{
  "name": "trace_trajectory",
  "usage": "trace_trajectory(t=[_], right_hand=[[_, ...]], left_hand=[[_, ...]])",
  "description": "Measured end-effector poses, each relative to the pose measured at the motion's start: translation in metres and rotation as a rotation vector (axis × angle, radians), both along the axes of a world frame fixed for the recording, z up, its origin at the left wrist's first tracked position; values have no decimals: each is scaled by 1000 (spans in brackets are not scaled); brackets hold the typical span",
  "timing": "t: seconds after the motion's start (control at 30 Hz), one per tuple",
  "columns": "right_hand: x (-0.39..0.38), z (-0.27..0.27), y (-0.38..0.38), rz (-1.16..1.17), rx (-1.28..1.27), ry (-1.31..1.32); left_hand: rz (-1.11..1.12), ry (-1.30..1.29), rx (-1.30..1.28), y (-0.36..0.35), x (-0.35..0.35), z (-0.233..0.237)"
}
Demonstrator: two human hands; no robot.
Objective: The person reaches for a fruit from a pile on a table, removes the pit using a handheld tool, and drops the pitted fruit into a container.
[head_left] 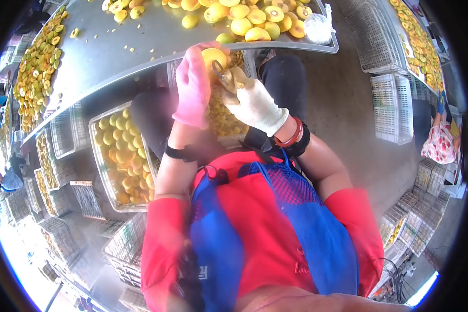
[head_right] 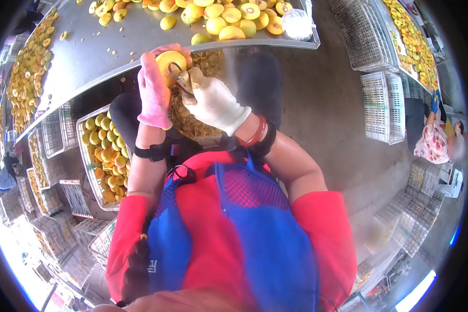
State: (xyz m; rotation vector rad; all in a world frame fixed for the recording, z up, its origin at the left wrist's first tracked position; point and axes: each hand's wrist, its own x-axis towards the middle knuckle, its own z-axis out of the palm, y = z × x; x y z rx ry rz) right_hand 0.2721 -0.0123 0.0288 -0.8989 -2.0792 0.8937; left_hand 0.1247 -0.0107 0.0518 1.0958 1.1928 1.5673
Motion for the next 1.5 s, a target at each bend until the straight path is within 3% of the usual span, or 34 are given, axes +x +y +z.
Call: trace_trajectory(t=[0.1,0.3,0.4,0.5,0.6,0.73,0.77,0.83,0.93,1.03,1.07,1.1,1.17,1.23,1.3,1.33,1.37,1.4,1.5], right_hand=[[-1,0,0,45,-8,64],[1,7,-6,141,-7,39],[-4,5,-10,110,-139,122],[-1,9,-4,240,-86,182],[6,22,-11,368,-1025,292],[16,31,-4,437,-1283,157],[15,29,-6,407,-1247,169],[10,26,-16,386,-1186,185],[9,13,-31,284,-1209,199],[12,-25,-23,157,-825,-147],[19,-46,-17,234,-471,-214],[27,-70,-10,302,-112,-268],[22,-76,-8,287,18,-303],[13,-58,-18,128,-444,-285],[13,-70,-12,177,-315,-299],[11,-73,-12,179,-296,-326],[10,-76,-12,179,-276,-352],[9,-79,-12,200,-277,-405],[3,-78,-13,232,-284,-547]], left_hand=[[4,-242,27,-1,8,-4],[5,-195,64,-3,9,-4],[2,-244,-116,-8,11,8],[-81,-227,-17,-10,5,0],[-219,-172,74,-10,-1,-4],[-266,-252,-29,-7,-3,-9],[-229,-235,16,-4,-3,-13],[-150,-488,-92,-2,-14,-10],[102,-490,-65,-1,-50,-5],[361,-348,101,-18,-100,-7],[313,-386,191,-25,-127,-25],[477,-422,86,-41,-140,-17],[619,-319,58,-66,-185,-37],[786,-197,-29,-96,-229,-73],[969,1,-287,-129,-279,-128],[1028,-3,-493,-141,-279,-121],[1109,286,-726,-158,-311,-169],[1143,516,-885,-171,-319,-176],[1171,589,-1124,-206,-359,-226]])
